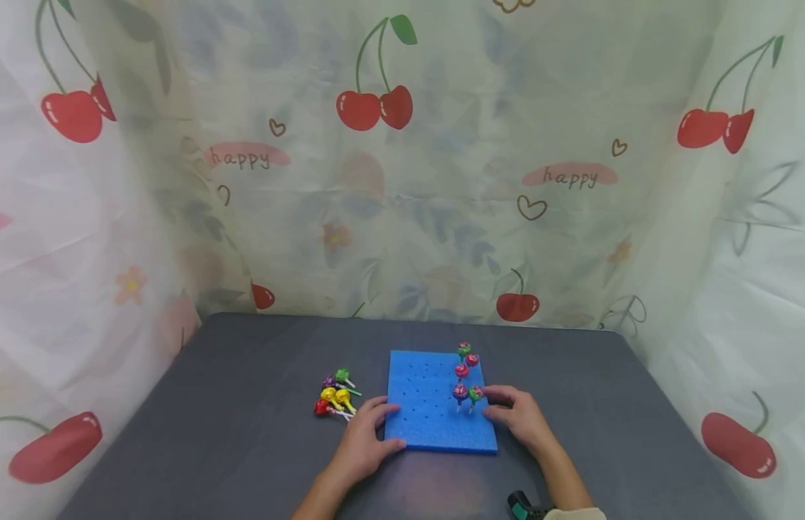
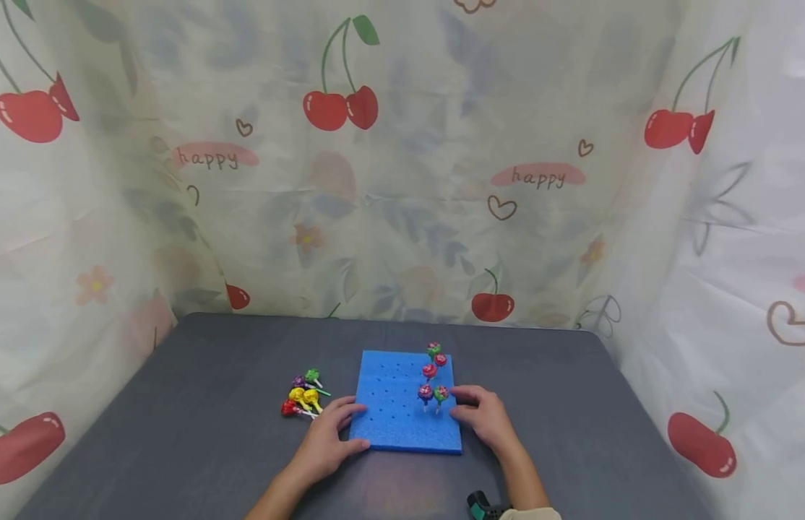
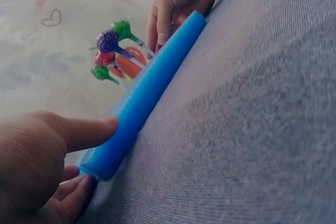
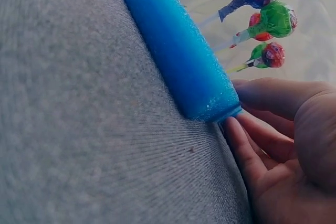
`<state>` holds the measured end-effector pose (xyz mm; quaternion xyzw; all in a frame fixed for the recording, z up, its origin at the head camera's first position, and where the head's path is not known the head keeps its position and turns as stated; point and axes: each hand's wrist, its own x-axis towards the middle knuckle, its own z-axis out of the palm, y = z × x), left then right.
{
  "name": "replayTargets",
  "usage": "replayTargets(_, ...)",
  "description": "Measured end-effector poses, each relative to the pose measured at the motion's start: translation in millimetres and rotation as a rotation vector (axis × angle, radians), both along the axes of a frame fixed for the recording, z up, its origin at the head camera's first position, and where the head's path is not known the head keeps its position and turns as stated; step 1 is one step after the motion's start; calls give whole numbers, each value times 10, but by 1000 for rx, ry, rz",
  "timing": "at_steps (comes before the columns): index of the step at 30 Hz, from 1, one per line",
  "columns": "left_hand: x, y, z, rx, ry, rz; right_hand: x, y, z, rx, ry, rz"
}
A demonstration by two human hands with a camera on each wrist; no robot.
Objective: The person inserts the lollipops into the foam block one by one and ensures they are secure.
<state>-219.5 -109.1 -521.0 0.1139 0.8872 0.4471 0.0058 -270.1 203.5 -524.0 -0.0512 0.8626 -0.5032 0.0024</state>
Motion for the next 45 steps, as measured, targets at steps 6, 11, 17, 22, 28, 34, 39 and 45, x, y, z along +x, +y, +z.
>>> replayTargets(6, 11, 15, 33, -17, 48, -25, 8, 7, -4, -22, -4, -10)
replayTargets(11, 34, -3, 56, -8, 27, -48, 13, 11, -4, -30, -4, -6)
replayTargets(17, 56, -74, 93, 2, 103, -95, 18, 23, -2, -46, -7, -6)
replayTargets(22, 57, -130, 174, 10, 182, -101, 24, 30, 9, -49, -5, -6)
replayTargets(28, 28, -165, 257, 72, 314, -64, 16, 35, -3, -68, -3, 1)
replayTargets(34, -68, -214, 310, 74, 543, 19, 11, 33, -19, -71, 18, 6)
replayTargets(39, -179, -298, 317, 33, 705, 87, -13, 14, -46, -87, 11, 24)
replayTargets(45, -293, -374, 374, -6, 640, 70, -8, 26, -62, -82, 7, 15)
